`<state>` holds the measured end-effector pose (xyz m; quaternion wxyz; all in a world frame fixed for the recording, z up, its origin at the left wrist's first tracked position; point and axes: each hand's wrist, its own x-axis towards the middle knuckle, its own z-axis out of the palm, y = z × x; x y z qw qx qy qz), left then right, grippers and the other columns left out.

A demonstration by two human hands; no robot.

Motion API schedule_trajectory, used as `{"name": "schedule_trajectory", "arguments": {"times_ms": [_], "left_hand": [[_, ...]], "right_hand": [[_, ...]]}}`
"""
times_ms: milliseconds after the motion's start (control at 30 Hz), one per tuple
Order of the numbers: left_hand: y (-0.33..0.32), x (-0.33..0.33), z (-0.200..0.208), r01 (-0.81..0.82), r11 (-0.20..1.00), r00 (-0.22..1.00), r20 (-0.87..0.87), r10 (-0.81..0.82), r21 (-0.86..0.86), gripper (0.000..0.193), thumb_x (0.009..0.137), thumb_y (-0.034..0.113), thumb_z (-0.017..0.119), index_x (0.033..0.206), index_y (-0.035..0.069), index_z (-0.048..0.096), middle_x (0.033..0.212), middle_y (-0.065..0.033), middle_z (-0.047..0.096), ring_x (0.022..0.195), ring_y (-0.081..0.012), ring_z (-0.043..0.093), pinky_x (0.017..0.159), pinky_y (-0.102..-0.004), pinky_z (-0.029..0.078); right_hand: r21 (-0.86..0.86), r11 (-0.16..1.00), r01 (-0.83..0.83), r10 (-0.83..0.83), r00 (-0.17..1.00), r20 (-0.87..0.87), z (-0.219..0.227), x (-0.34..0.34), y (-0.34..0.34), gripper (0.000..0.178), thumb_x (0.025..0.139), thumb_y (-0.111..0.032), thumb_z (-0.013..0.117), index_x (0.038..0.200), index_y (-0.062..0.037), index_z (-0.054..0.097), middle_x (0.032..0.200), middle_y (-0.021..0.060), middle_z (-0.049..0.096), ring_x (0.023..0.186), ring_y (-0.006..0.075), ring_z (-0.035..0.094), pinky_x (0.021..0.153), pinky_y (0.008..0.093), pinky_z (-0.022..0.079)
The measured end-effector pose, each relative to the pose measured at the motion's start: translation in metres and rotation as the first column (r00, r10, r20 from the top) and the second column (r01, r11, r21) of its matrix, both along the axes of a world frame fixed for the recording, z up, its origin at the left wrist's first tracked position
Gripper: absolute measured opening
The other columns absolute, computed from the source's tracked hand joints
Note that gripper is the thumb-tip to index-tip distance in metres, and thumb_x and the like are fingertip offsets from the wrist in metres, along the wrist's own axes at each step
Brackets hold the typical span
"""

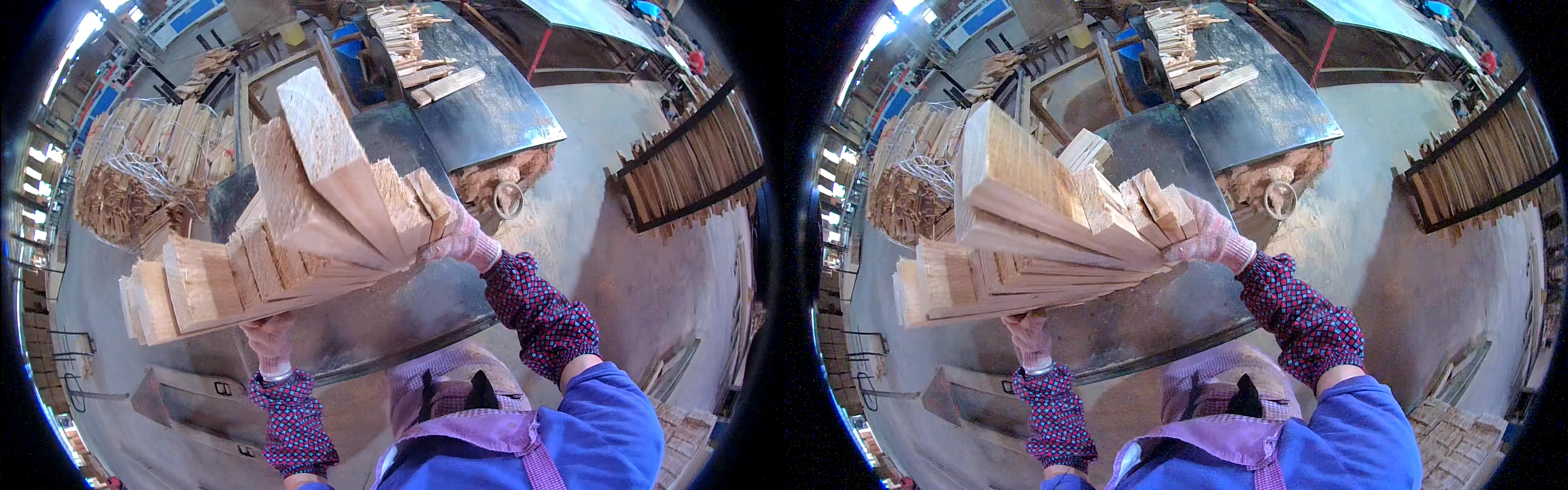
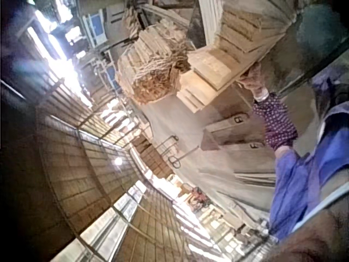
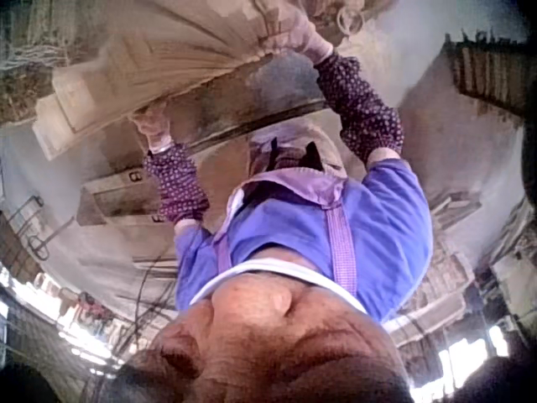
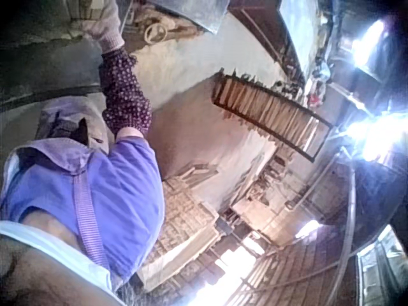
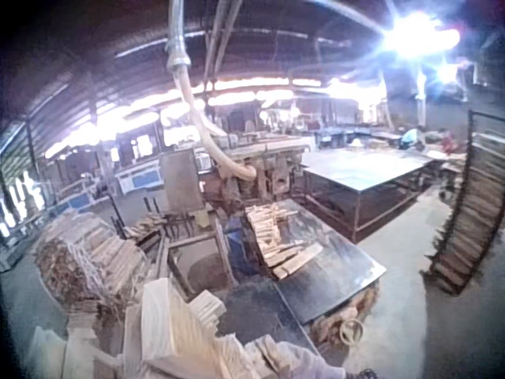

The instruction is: The person gathers and stacks thin wooden slats on a metal workbench in a workshop. They repeatedly pick up bundles of slats, align them, and place them into a growing pile, occasionally adjusting the stack to ensure it is neat.

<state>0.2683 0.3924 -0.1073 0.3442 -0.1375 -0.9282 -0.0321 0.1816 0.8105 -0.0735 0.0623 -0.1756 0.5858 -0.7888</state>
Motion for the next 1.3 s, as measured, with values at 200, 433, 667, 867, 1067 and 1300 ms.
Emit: {"name": "schedule_trajectory", "arguments": {"times_ms": [200,433,667,867,1067,1300], "left_hand": [[-0.023,0.009,-0.014,-0.088,0.937,0.951,0.309,-0.023,0.339,0.049,0.082,0.019,0.066,0.128,0.026,0.052,0.126,-0.0165,0.05,0.111,-0.0384,0.055,0.087,-0.0434,0.05],[-0.046,0.006,-0.031,-0.05,0.999,0.992,0.121,0.048,0.019,0.061,0.074,0.014,0.069,0.13,0.028,0.05,0.131,-0.0136,0.052,0.115,-0.0414,0.053,0.088,-0.0487,0.053],[0.002,0.002,0.001,-0.046,0.976,0.997,0.043,0.057,-0.214,0.053,0.07,0.007,0.066,0.121,0.02,0.059,0.13,-0.0161,0.052,0.119,-0.0425,0.049,0.096,-0.0491,0.047],[0.08,0.036,0.047,-0.267,0.955,0.939,0.26,0.226,0.131,0.048,0.071,0.001,0.062,0.119,0.01,0.06,0.125,-0.0232,0.051,0.113,-0.0442,0.05,0.097,-0.0469,0.042],[0.181,0.072,0.07,-0.338,0.252,0.925,0.369,-0.086,0.907,0.048,0.089,0.025,0.056,0.13,0.002,0.048,0.13,-0.0239,0.046,0.118,-0.0389,0.048,0.106,-0.0456,0.036],[0.25,0.097,-0.014,-0.357,0.673,0.906,0.414,0.083,0.648,0.065,0.083,0.016,0.061,0.139,-0.005,0.037,0.141,-0.0284,0.04,0.132,-0.0418,0.039,0.112,-0.0451,0.031]], "right_hand": [[0.017,0.999,-0.04,0.041,0.996,-0.076,0.025,0.0,0.013,0.105,0.052,-0.031,0.094,0.138,-0.0036,0.041,0.131,0.0047,0.053,0.121,0.0156,0.048,0.104,0.0326,0.038],[0.049,0.996,-0.072,0.075,0.994,-0.077,0.021,0.006,0.009,0.118,0.044,-0.047,0.095,0.139,-0.0039,0.039,0.134,0.0049,0.051,0.123,0.0159,0.047,0.105,0.0332,0.037],[0.226,0.968,0.107,-0.07,0.984,-0.163,0.017,0.002,0.005,0.09,0.052,-0.03,0.09,0.129,-0.0033,0.051,0.116,0.0027,0.059,0.107,0.0127,0.052,0.098,0.0295,0.04],[0.114,0.993,-0.032,0.039,0.998,-0.058,0.062,-0.021,0.008,0.077,0.062,-0.026,0.085,0.129,-0.0024,0.054,0.118,0.003,0.061,0.108,0.0111,0.052,0.098,0.0284,0.041],[0.367,0.822,-0.435,0.404,0.9,0.162,0.101,-0.088,0.015,0.075,0.07,-0.038,0.077,0.129,0.0026,0.053,0.112,0.0031,0.062,0.095,0.0122,0.056,0.088,0.0287,0.046],[0.104,0.622,-0.776,0.714,0.617,0.331,-0.017,-0.185,0.015,0.041,0.093,-0.022,0.059,0.123,0.0059,0.058,0.12,0.012,0.063,0.11,0.0199,0.057,0.103,0.03,0.04]]}}
